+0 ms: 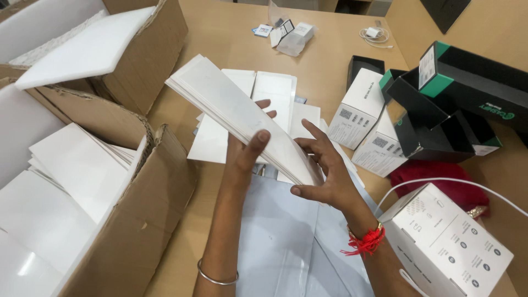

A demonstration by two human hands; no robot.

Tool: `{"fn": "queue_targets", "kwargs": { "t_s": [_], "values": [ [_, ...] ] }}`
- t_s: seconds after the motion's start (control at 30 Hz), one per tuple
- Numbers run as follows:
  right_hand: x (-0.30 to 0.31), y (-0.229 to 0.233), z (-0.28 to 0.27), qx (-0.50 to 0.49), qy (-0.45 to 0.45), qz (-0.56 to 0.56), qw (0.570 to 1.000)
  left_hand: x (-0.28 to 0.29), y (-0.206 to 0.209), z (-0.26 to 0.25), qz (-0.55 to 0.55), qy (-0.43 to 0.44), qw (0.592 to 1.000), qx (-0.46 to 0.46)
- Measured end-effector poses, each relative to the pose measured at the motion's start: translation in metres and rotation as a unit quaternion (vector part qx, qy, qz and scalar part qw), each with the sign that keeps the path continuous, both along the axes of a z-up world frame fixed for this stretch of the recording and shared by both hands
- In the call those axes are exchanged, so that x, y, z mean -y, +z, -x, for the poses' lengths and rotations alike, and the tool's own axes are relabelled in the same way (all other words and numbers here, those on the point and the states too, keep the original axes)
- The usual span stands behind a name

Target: The person takes white rectangular items from one stack and places them into cardboard boxes, organizing them into neat rows.

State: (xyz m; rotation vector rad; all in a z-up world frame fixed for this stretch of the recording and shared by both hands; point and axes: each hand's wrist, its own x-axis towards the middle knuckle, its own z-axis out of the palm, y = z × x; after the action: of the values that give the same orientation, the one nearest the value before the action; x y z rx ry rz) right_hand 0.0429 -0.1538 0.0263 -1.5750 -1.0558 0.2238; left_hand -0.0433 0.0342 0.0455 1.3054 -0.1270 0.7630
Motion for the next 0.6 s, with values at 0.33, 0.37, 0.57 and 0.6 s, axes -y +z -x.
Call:
{"fn": "queue_targets", "kwargs": {
  "t_s": [0.33, 0.37, 0.57, 0.6],
  "values": [
    [-0.01, 0.023, 0.027, 0.073, 0.017, 0.129, 0.989, -0.006, 0.005, 0.016, 0.015, 0.08, 0.996, 0.03],
    [-0.008, 0.028, 0.034, 0.085, 0.018, 0.152, 0.985, -0.005, 0.008, 0.026, 0.019, 0.077, 0.996, 0.032],
    [-0.019, 0.027, 0.067, 0.022, 0.082, 0.064, 0.994, 0.001, 0.024, 0.112, -0.072, 0.156, 0.974, -0.147],
    [-0.023, 0.027, 0.072, 0.029, 0.094, 0.041, 0.994, 0.008, 0.026, 0.131, -0.111, 0.182, 0.962, -0.169]
  ]
}}
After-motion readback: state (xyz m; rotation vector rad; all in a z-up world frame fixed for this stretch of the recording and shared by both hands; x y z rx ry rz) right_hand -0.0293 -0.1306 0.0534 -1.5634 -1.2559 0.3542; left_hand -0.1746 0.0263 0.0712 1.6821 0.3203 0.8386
